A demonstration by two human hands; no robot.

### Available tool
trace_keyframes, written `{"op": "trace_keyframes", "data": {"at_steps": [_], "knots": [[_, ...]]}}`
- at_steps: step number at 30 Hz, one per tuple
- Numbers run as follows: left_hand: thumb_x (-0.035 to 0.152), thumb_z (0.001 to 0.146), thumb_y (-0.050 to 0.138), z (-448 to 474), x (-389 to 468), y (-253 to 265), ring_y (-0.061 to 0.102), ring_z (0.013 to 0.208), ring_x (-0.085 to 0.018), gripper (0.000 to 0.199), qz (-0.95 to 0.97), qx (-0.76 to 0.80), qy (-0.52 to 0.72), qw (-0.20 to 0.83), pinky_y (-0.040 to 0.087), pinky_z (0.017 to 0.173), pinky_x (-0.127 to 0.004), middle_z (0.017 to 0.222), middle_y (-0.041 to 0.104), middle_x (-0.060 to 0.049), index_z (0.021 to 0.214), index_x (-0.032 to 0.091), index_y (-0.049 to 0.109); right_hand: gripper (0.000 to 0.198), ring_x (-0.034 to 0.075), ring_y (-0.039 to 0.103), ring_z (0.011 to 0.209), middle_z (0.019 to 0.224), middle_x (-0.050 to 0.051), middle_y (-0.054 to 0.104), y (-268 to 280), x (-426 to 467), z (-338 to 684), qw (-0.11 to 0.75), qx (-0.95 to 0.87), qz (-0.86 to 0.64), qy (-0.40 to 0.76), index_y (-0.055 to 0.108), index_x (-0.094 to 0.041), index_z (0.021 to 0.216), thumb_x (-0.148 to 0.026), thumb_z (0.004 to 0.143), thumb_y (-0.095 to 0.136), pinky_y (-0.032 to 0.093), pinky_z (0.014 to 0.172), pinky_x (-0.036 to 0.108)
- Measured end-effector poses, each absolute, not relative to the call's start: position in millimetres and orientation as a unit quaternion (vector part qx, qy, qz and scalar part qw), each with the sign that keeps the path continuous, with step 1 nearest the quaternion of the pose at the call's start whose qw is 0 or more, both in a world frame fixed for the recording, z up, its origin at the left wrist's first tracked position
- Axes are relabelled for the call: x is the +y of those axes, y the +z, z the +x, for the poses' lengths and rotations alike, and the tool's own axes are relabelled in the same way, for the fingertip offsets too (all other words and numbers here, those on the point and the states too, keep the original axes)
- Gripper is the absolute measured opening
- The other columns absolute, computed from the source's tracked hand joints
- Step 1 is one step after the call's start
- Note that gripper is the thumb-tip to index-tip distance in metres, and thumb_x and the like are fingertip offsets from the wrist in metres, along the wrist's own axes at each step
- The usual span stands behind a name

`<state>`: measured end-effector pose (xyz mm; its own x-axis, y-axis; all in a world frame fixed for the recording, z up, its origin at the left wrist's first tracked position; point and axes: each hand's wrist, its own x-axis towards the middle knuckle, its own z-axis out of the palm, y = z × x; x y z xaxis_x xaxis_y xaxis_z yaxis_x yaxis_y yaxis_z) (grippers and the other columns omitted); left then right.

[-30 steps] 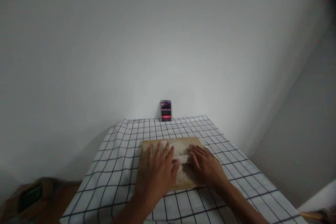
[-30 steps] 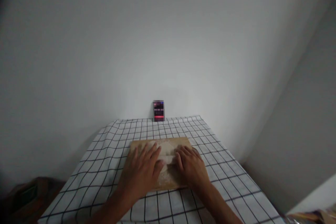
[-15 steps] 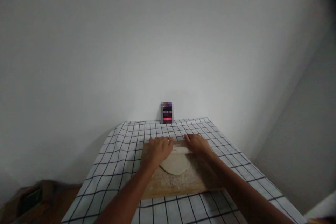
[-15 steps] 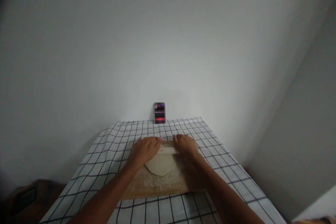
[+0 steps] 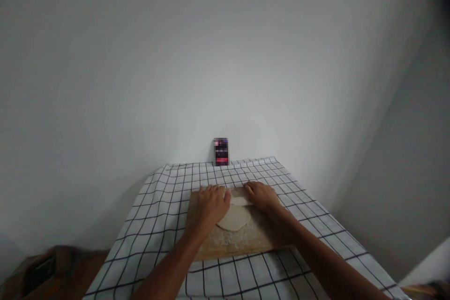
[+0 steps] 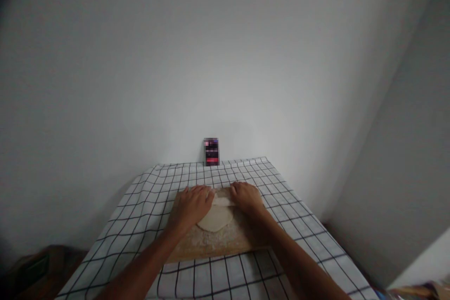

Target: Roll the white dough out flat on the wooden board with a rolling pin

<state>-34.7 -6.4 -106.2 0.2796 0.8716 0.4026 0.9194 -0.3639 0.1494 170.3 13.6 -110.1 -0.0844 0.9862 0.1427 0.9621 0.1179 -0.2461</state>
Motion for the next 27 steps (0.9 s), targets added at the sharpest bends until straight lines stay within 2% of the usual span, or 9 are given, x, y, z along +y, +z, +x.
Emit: {"op": "trace_keyframes", "data": {"at_steps": [3,6,10,14,17,20,23,25,27], "knots": [[0.035,0.109,0.047,-32.1,-35.5,-119.2,0.062,0.14,-0.035,0.037,-0.79,-0.56,-0.233,0.085,0.037,0.125,-0.063,0.144,0.071,-0.014,0.132,0.02,0.072,0.049,0.023,0.062,0.138,0.146,0.01,0.071,-123.1,-17.7,176.1,0.198,-0.767,-0.61,0.013,0.073,-0.022,0.131,-0.035,0.112,0.03,0.045,0.117,0.039],[0.035,0.109,0.048,-32.8,-60.0,-132.4,0.058,0.144,-0.033,0.04,-0.799,-0.535,-0.258,0.095,0.038,0.127,-0.061,0.151,0.066,-0.012,0.141,0.021,0.067,0.05,0.025,0.059,0.143,0.15,0.009,0.068,-137.3,-44.9,183.1,0.232,-0.783,-0.577,0.012,0.073,-0.023,0.132,-0.037,0.113,0.029,0.042,0.121,0.043],[0.03,0.108,0.047,-37.3,-83.0,-138.4,0.059,0.143,-0.031,0.039,-0.815,-0.515,-0.256,0.075,0.041,0.126,-0.059,0.154,0.065,-0.009,0.141,0.023,0.065,0.044,0.028,0.06,0.139,0.147,0.01,0.069,-149.5,-68.3,191.0,0.261,-0.798,-0.543,0.017,0.074,-0.026,0.128,-0.043,0.112,0.036,0.047,0.118,0.048],[0.023,0.105,0.052,-44.7,-90.9,-125.7,0.063,0.139,-0.028,0.033,-0.828,-0.515,-0.219,0.022,0.047,0.123,-0.056,0.149,0.069,-0.005,0.134,0.026,0.068,0.036,0.032,0.064,0.128,0.135,0.013,0.072,-144.8,-75.2,191.6,0.259,-0.793,-0.552,0.023,0.071,-0.025,0.123,-0.053,0.103,0.058,0.053,0.109,0.049],[0.023,0.105,0.054,-56.6,-89.7,-115.9,0.059,0.145,-0.028,0.033,-0.84,-0.501,-0.208,0.014,0.04,0.127,-0.059,0.147,0.07,-0.004,0.135,0.028,0.067,0.034,0.033,0.068,0.119,0.126,0.012,0.074,-133.3,-73.0,185.8,0.236,-0.792,-0.563,0.023,0.072,-0.025,0.115,-0.054,0.098,0.067,0.054,0.105,0.048],[0.028,0.106,0.053,-70.8,-84.5,-115.7,0.053,0.15,-0.03,0.032,-0.85,-0.486,-0.198,0.034,0.036,0.129,-0.063,0.152,0.067,-0.004,0.134,0.028,0.068,0.038,0.031,0.07,0.119,0.131,0.011,0.075,-126.0,-68.6,176.9,0.223,-0.8,-0.555,0.042,0.071,-0.026,0.122,-0.057,0.102,0.058,0.056,0.102,0.045],[0.035,0.109,0.049,-76.4,-72.6,-120.1,0.051,0.152,-0.032,0.038,-0.849,-0.488,-0.194,0.062,0.037,0.127,-0.064,0.158,0.062,-0.005,0.142,0.028,0.066,0.048,0.031,0.06,0.14,0.15,0.012,0.067,-124.2,-58.3,167.8,0.22,-0.801,-0.556,0.035,0.066,-0.025,0.141,-0.053,0.109,0.046,0.048,0.116,0.046],[0.039,0.11,0.046,-74.1,-58.2,-120.0,0.052,0.151,-0.033,0.041,-0.84,-0.501,-0.193,0.075,0.035,0.127,-0.065,0.157,0.062,-0.007,0.144,0.027,0.065,0.048,0.03,0.058,0.144,0.151,0.011,0.067,-121.8,-45.3,162.7,0.21,-0.803,-0.558,0.022,0.07,-0.024,0.137,-0.048,0.111,0.039,0.044,0.12,0.043],[0.04,0.111,0.043,-70.0,-37.9,-115.9,0.055,0.147,-0.034,0.041,-0.827,-0.525,-0.185,0.075,0.037,0.125,-0.064,0.151,0.067,-0.009,0.141,0.026,0.068,0.05,0.027,0.065,0.134,0.142,0.012,0.073,-116.5,-26.9,158.5,0.191,-0.802,-0.566,0.022,0.076,-0.023,0.125,-0.044,0.113,0.031,0.048,0.114,0.039]]}}
